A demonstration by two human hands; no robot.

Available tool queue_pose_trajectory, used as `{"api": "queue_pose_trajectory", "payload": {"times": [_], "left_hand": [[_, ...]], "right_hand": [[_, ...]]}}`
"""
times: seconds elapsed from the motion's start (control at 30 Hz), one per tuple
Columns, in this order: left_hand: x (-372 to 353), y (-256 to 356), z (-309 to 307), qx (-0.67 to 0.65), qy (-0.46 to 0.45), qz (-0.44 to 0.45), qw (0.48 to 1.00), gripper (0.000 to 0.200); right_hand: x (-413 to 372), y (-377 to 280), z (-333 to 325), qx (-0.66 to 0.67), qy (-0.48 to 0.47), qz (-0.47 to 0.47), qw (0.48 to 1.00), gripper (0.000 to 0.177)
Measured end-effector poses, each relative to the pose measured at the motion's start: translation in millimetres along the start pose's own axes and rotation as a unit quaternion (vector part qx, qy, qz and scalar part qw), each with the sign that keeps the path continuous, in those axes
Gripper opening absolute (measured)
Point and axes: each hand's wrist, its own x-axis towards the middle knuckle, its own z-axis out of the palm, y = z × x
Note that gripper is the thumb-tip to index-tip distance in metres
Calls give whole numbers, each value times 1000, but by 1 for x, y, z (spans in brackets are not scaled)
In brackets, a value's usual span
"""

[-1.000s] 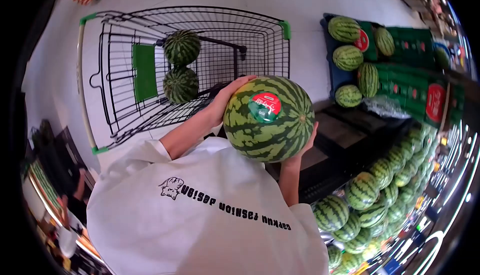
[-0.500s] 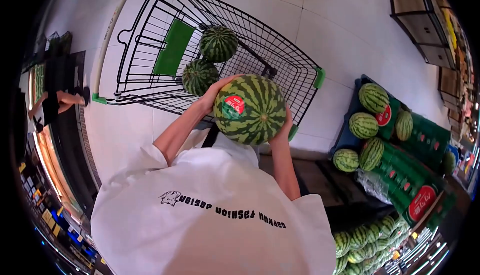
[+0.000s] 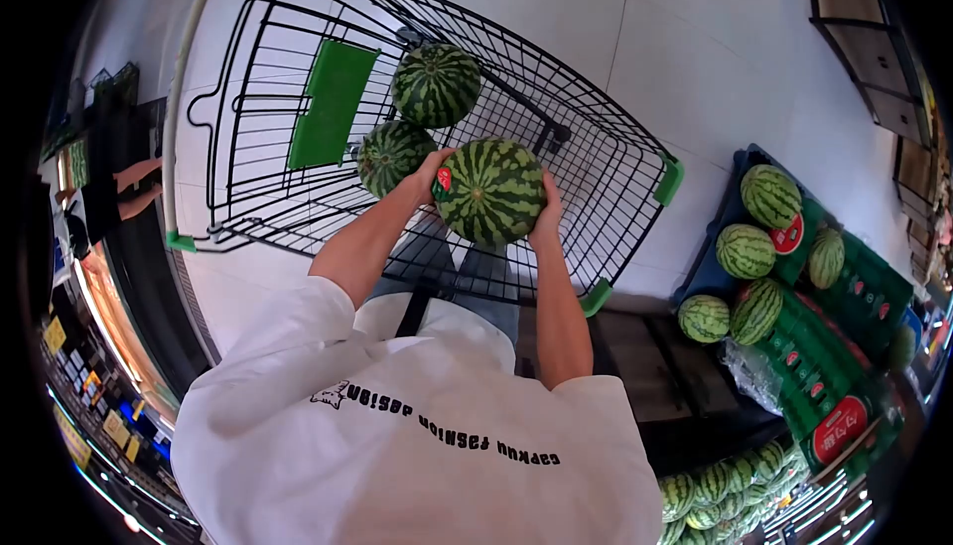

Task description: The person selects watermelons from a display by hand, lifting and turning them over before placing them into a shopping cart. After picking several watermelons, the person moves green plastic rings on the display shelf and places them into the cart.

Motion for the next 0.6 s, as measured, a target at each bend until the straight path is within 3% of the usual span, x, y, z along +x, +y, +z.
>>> {"api": "queue_pose_trajectory", "payload": {"times": [0.03, 0.1, 0.13, 0.27, 0.4, 0.6], "left_hand": [[12, 3, -7, -2, -1, -4, 1000, 47], [25, 5, -16, -10, -2, -12, 1000, 46], [16, 13, -6, 18, 45, -9, 999, 45], [42, 18, -20, 46, 80, -17, 996, 44], [62, 22, -36, 6, 35, -57, 998, 43], [69, 35, -33, 6, 72, -59, 996, 44]], "right_hand": [[11, 4, -1, -4, 3, 9, 1000, 62], [28, 14, -5, -3, 47, 14, 999, 46], [35, 18, -6, 9, 48, 24, 999, 47], [57, 24, -8, 23, 69, 41, 996, 50], [88, 32, -23, 18, 45, 64, 997, 50], [106, 30, -19, 6, 10, 51, 999, 54]]}}
